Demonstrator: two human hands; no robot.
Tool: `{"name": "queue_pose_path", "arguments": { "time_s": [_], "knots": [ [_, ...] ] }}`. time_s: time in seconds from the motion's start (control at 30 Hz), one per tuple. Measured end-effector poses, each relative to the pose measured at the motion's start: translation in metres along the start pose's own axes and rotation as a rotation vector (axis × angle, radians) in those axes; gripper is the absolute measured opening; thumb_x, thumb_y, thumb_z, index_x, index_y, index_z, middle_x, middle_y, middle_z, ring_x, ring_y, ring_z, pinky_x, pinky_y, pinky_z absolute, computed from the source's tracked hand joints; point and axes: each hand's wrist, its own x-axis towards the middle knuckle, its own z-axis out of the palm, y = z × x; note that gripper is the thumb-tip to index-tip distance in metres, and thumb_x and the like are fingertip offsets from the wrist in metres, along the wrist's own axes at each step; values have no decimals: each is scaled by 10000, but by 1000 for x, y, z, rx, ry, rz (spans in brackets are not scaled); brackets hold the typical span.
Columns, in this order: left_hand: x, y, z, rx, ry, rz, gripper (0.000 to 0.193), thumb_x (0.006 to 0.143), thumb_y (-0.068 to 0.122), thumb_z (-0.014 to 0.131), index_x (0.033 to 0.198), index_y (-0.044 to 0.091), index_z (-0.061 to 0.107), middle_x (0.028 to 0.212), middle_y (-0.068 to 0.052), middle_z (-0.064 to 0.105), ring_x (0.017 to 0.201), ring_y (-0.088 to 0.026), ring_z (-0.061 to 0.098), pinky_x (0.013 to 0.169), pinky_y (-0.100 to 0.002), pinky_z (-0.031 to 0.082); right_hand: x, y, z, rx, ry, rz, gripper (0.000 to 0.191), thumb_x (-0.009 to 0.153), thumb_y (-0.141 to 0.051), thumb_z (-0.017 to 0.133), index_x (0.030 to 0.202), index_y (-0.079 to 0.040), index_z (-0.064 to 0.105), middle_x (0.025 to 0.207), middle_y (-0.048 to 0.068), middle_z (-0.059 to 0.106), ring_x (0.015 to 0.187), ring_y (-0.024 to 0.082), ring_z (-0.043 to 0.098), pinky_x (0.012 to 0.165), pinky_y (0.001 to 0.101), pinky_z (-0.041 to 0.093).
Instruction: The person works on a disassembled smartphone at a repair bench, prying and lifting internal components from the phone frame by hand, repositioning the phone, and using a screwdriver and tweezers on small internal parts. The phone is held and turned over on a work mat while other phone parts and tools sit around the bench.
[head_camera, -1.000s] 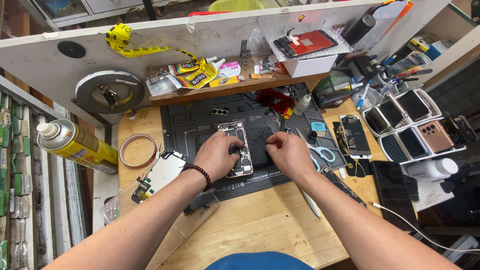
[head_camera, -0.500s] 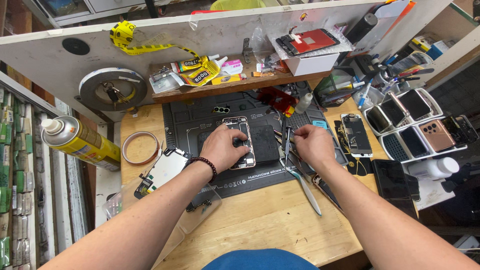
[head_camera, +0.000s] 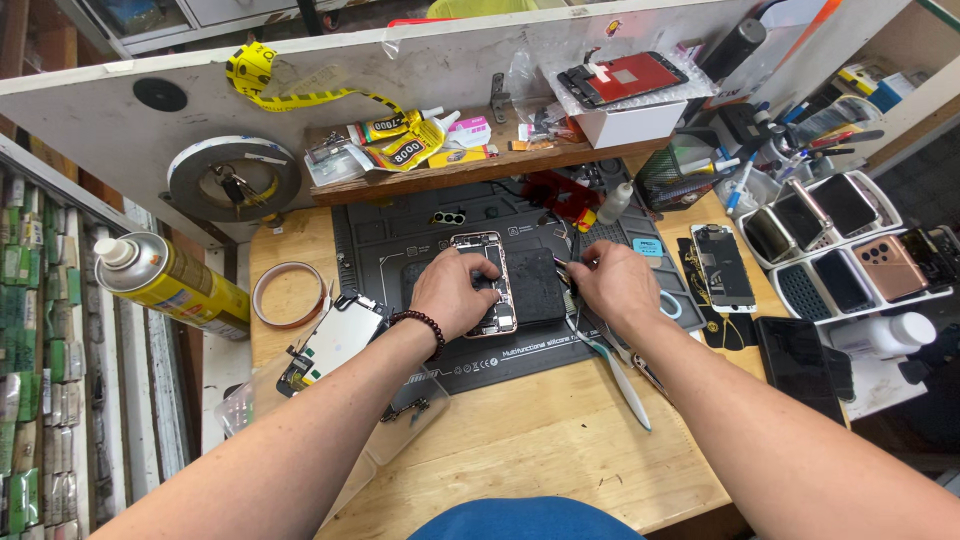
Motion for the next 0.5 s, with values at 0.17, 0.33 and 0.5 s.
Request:
{"name": "queue_pose_path", "arguments": {
  "time_s": [0.17, 0.33, 0.5],
  "knots": [
    [3, -7, 5, -41, 11, 10, 235, 772, 146, 786, 994, 222, 803, 1061, -78, 650, 1044, -267, 670, 932, -390, 540, 13, -4, 10, 15, 44, 40, 361, 799, -393, 823, 1012, -104, 783, 981, 165, 755, 977, 344, 708, 861, 465, 547],
    [2, -8, 3, -49, 13, 31, 234, 765, 161, 784, 987, 229, 807, 1024, -78, 647, 1012, -260, 676, 905, -388, 554, 19, 1, 11, 147, 117, -31, 294, 866, -325, 779, 1014, -71, 780, 959, 177, 766, 921, 339, 722, 843, 448, 553],
    [-1, -1, 2, 1, 21, 34, 280, 717, 236, 871, 981, 204, 785, 1042, -84, 635, 1033, -277, 654, 910, -406, 527, 6, -2, -1, 507, -169, -219, 358, 863, -178, 704, 1200, -61, 678, 939, 118, 767, 811, 220, 730, 744, 375, 588]
  ]
}}
